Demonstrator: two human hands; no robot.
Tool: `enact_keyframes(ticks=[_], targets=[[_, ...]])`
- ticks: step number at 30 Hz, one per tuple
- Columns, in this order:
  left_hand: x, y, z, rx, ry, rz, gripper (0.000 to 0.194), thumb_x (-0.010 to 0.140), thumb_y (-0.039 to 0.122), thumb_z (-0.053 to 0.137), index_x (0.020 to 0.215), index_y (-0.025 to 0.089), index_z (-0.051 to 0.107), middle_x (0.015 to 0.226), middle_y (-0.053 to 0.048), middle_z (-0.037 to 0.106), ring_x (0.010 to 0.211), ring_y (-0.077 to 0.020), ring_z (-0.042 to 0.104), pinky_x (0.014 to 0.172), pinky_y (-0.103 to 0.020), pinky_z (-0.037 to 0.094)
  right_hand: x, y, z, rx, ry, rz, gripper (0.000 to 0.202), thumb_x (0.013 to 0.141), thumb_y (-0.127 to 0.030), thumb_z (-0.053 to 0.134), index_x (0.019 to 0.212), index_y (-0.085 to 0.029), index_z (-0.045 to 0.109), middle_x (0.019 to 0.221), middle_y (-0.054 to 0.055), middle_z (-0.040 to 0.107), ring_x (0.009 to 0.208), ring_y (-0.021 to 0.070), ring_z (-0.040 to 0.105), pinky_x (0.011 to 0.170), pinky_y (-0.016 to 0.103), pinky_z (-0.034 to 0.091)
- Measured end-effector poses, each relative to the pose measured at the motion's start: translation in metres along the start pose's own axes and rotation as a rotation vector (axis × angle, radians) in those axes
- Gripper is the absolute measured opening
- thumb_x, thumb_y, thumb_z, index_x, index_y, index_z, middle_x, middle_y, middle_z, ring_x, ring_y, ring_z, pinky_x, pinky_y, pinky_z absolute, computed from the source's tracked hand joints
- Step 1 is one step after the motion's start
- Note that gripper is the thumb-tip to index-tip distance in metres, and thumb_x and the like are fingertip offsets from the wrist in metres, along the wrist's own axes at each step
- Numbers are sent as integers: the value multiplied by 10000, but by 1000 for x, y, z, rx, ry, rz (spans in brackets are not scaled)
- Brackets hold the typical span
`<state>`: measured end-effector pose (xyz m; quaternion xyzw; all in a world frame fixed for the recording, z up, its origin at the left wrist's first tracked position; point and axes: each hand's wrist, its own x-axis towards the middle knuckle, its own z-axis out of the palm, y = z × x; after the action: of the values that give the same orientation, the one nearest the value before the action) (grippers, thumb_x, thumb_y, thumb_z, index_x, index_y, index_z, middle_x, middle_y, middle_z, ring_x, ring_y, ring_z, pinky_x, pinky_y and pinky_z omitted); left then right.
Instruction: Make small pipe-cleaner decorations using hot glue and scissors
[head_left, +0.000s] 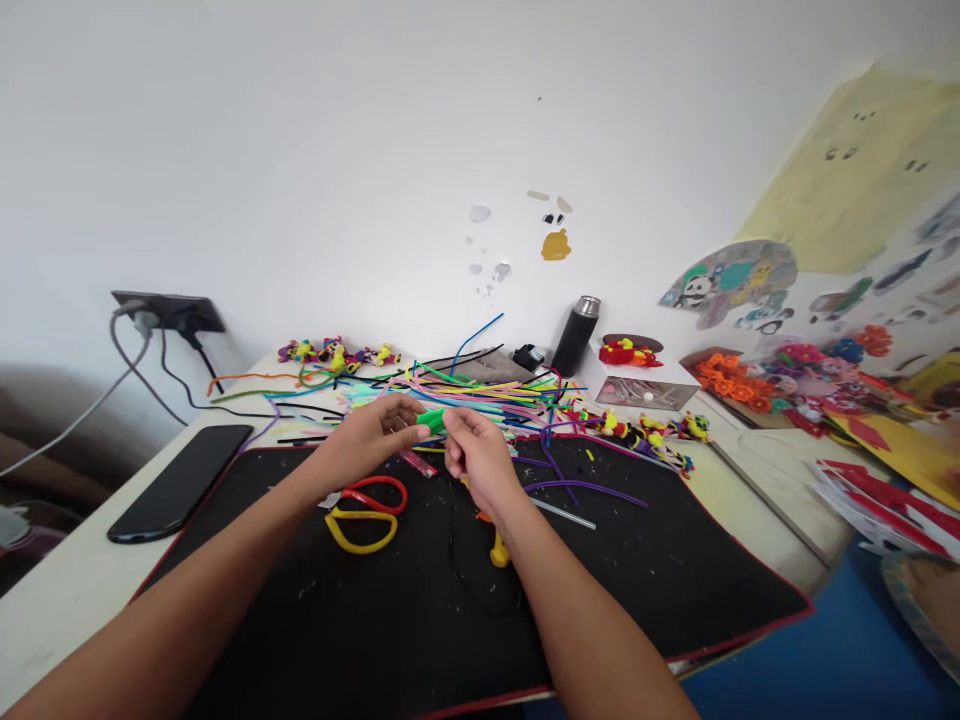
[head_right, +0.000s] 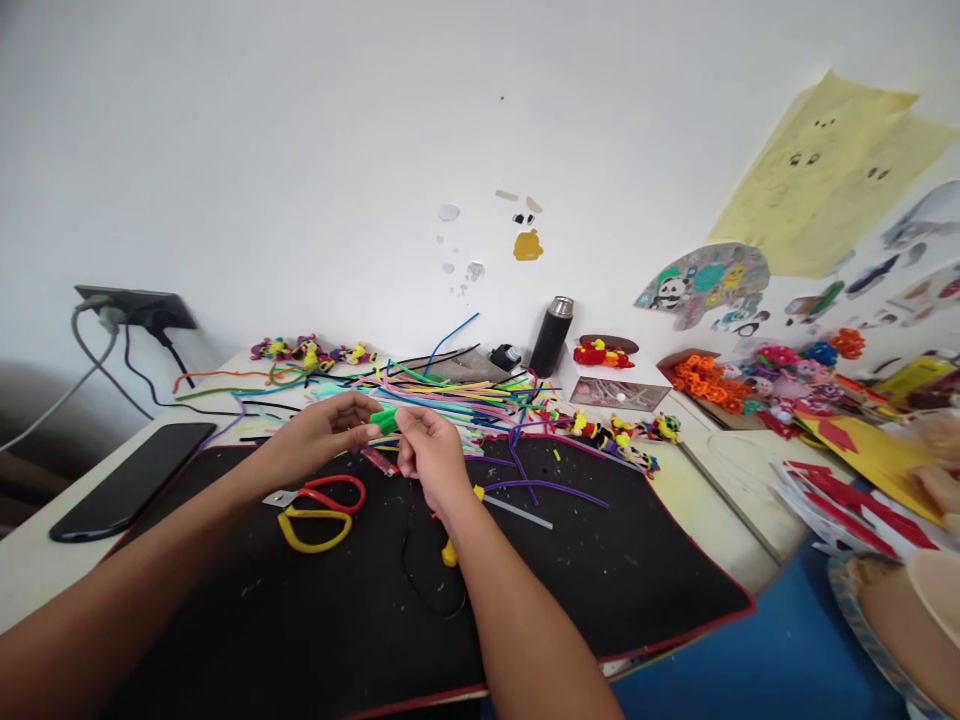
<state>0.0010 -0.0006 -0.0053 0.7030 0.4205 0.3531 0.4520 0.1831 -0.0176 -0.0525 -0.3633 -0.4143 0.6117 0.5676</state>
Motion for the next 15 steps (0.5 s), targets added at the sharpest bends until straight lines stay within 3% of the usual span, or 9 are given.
enact_keyframes(ticks=[5, 15], targets=[[-2, 6, 3, -285, -151, -91, 492, 823, 548, 804, 1094, 224, 551, 801, -14, 738, 740, -248, 758, 746, -410, 592, 1, -1, -1, 109, 7, 2, 473, 756, -597, 838, 821, -211, 574, 503, -114, 432, 346, 57, 354, 350, 202, 181], [-4, -1, 14, -170, 22, 80, 373, 883, 482, 766, 1021, 221, 536, 722, 32, 679, 656, -187, 701, 641, -324, 563, -2, -4, 4, 119, -30, 24, 501, 749, -624, 838, 810, -211, 561, 502, -114, 422, 360, 60, 348, 364, 200, 170]])
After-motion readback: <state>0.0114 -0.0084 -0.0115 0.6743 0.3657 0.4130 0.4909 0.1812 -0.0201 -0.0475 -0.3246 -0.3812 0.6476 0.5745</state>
